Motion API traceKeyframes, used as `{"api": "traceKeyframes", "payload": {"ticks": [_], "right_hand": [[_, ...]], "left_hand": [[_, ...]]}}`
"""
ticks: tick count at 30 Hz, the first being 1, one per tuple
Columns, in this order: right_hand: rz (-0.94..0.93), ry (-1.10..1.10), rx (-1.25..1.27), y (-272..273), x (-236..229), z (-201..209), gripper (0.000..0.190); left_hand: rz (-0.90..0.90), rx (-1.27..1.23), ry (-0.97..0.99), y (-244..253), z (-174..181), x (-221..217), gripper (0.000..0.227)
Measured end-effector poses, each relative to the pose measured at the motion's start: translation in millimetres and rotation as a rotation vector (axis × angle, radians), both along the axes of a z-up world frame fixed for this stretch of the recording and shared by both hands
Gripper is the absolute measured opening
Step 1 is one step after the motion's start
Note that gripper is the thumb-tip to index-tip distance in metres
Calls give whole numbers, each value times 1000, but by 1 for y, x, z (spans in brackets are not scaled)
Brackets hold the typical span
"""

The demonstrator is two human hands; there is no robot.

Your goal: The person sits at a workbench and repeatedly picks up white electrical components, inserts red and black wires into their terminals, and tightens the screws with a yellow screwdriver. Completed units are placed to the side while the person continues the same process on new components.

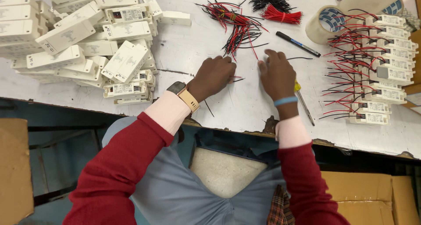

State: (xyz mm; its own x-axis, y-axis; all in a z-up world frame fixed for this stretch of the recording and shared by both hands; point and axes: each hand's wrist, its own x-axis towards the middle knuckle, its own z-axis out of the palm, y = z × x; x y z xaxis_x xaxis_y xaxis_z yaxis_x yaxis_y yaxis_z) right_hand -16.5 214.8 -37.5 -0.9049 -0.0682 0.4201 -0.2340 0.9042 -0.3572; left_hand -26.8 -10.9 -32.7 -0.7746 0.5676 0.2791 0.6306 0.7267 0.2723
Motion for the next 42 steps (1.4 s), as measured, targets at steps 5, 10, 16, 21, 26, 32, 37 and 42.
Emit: {"api": "traceKeyframes", "payload": {"ticks": [5,10,16,21,26,32,37,42], "right_hand": [[-10,-77,83,-11,-16,-10,16],[-15,-117,-83,-3,0,-10,15],[38,50,40,-19,-31,-22,18],[-7,-11,5,-13,-22,-19,17],[-15,-91,-249,-12,38,-10,15],[149,110,-282,-21,81,-4,9],[177,73,-417,-21,81,-4,12],[162,68,-354,-21,84,-5,15]], "left_hand": [[-48,89,-28,-3,-4,-3,6],[-80,97,-39,-4,-7,-5,1],[-87,129,-21,-6,-10,-20,11],[382,1,225,-52,5,-76,40],[655,-212,892,-68,-15,-87,47],[399,-231,403,-59,-18,-83,21],[184,3,228,-23,-12,-61,45],[601,-201,654,-48,25,-93,49]]}}
